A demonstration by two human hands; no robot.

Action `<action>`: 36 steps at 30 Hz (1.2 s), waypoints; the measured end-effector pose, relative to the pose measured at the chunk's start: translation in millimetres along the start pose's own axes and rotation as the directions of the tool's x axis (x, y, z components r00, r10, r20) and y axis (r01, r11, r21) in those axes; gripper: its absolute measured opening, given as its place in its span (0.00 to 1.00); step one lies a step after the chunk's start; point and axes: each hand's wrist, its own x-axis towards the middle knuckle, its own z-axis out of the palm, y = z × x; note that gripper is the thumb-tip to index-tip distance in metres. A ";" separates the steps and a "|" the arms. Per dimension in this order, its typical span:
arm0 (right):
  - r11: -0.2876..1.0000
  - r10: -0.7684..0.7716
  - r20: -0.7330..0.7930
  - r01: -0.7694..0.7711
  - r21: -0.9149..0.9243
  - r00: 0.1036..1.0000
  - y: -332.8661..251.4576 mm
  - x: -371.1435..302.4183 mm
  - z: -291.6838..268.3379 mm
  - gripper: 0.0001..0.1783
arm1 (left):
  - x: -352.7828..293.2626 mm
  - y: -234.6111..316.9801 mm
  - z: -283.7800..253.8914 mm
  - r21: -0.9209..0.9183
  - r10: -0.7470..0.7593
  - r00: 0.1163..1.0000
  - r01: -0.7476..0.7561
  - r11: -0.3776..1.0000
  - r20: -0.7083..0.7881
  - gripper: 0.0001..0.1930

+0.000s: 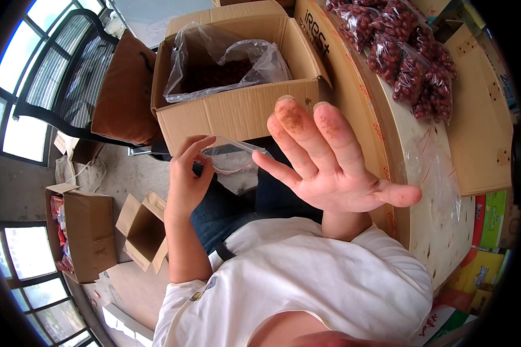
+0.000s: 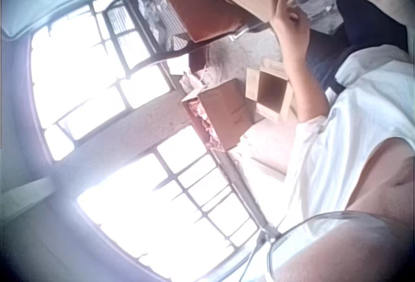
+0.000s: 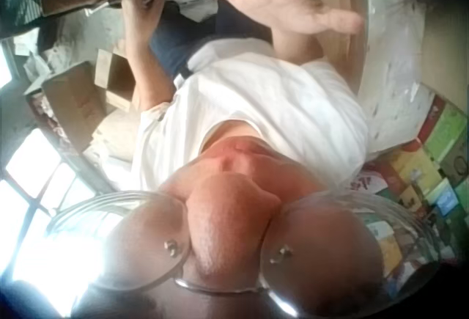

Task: The person scoops dried red dates from a large plastic bag inside a cardboard box and places them into smaller clear plastic bags. They seal each small bag and set it aside on a nearby surface. The person repeats this process multiple times.

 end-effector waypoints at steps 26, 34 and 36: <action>1.000 0.009 -0.037 -0.009 0.012 0.999 3.5 -3.8 -1.0 0.66 | -0.7 -2.2 0.1 0.017 0.001 0.999 -0.001 1.000 0.034 0.21; 1.000 0.005 -0.250 -0.008 -0.010 0.968 -0.3 -10.1 -3.4 0.66 | 16.8 4.2 -26.8 -0.066 0.038 0.992 -0.046 0.997 -0.124 0.21; 0.999 -0.005 -0.317 -0.010 -0.045 0.948 -1.4 -13.5 -6.0 0.66 | 25.9 7.0 -38.5 -0.097 0.065 0.976 -0.086 0.992 -0.207 0.21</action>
